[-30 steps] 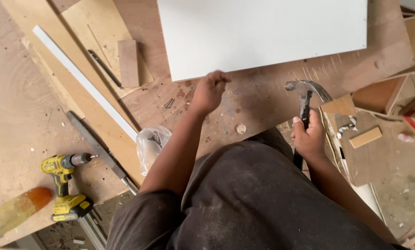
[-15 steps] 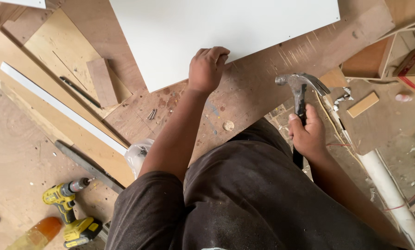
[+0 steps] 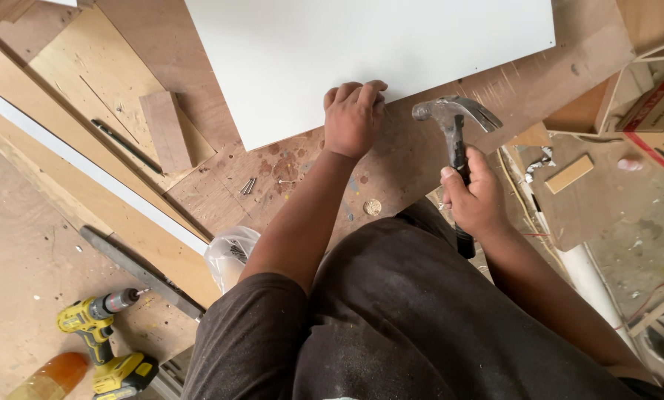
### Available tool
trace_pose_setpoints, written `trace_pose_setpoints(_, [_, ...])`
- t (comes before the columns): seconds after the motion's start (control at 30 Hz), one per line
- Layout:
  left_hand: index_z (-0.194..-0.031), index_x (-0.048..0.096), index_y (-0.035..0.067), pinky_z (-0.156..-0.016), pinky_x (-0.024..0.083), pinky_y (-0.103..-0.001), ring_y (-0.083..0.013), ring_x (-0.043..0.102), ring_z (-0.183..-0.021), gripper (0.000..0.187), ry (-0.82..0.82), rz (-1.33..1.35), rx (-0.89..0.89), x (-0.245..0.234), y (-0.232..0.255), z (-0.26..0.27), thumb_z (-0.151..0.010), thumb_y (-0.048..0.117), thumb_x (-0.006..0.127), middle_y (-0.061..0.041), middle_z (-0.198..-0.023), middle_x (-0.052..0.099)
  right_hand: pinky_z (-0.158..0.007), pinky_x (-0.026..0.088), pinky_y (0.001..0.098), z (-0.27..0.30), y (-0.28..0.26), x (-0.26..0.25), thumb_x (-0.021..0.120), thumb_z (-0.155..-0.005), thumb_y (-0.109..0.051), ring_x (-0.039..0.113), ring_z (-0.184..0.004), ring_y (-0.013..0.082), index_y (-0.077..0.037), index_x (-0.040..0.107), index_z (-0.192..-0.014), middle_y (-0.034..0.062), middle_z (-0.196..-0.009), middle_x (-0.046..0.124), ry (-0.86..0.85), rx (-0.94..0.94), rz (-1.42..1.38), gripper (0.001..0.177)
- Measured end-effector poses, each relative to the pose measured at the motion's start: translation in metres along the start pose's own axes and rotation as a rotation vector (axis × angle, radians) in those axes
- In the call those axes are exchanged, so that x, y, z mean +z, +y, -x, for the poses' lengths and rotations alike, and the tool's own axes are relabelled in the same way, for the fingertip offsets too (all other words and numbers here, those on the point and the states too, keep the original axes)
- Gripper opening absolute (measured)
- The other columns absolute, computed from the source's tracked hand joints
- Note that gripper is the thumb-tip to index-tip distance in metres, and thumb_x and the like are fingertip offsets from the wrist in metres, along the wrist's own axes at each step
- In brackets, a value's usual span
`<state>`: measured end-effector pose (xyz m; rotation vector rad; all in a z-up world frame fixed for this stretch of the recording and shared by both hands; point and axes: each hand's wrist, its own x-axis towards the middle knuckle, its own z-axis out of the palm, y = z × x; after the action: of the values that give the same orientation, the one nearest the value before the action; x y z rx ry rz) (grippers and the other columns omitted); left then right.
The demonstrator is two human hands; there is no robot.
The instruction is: The person hammers nails into a white rectangular board placed on a wooden workbench. They repeatedly pick up nails, position them on the board, and strike them with a hammer. The board is flipped over to work on the other side.
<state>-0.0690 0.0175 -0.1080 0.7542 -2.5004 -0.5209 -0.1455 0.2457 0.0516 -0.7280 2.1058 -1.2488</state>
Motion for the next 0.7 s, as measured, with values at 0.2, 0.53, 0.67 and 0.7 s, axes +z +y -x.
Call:
trace_pose_setpoints(0.2, [-0.116,0.058,0.026,-0.098,0.047,-0.043,-0.0180,0.067,-0.099,0.029,0.090,-0.031,0.057,0.015,-0.010,0.004,-0.088,0.027,0.066,0.004,-0.082,0.068,-0.051,0.051,0.0342,-0.016,-0.027,0.010,0.056,-0.105,-0.008,0.063,-0.049,0.0215,0.005,0.059,-0.118,0.0101,-0.054,0.059,-0.068,0.021,0.081,0.019])
trace_pose_setpoints(0.53, [-0.119,0.058,0.024,-0.097,0.048,-0.044,-0.0203,0.066,-0.100,0.031,0.115,-0.001,0.064,0.012,-0.009,0.006,-0.089,0.026,0.068,0.000,-0.085,0.068,-0.051,0.051,0.0349,-0.036,-0.032,0.022,0.055,-0.105,-0.010,0.063,-0.049,0.0223,0.005,0.059,-0.123,0.0090,-0.055,0.060,-0.135,0.015,0.190,0.024])
trace_pose_setpoints(0.67, [-0.119,0.059,0.023,-0.097,0.048,-0.045,-0.0206,0.067,-0.101,0.029,0.084,0.019,0.059,0.008,-0.008,0.004,-0.091,0.025,0.067,0.000,-0.085,0.069,-0.052,0.052,0.0362,-0.040,-0.029,0.024,0.055,-0.105,-0.010,0.063,-0.050,0.0225,0.006,0.056,-0.130,0.0084,-0.056,0.060,-0.148,0.008,0.207,0.031])
trace_pose_setpoints(0.7, [-0.118,0.059,0.024,-0.098,0.047,-0.045,-0.0201,0.067,-0.101,0.029,0.066,0.017,0.055,0.005,-0.007,0.004,-0.091,0.025,0.068,0.001,-0.086,0.069,-0.052,0.052,0.0365,-0.041,-0.028,0.024,0.055,-0.104,-0.011,0.063,-0.050,0.0225,0.006,0.056,-0.130,0.0081,-0.056,0.060,-0.153,0.007,0.215,0.031])
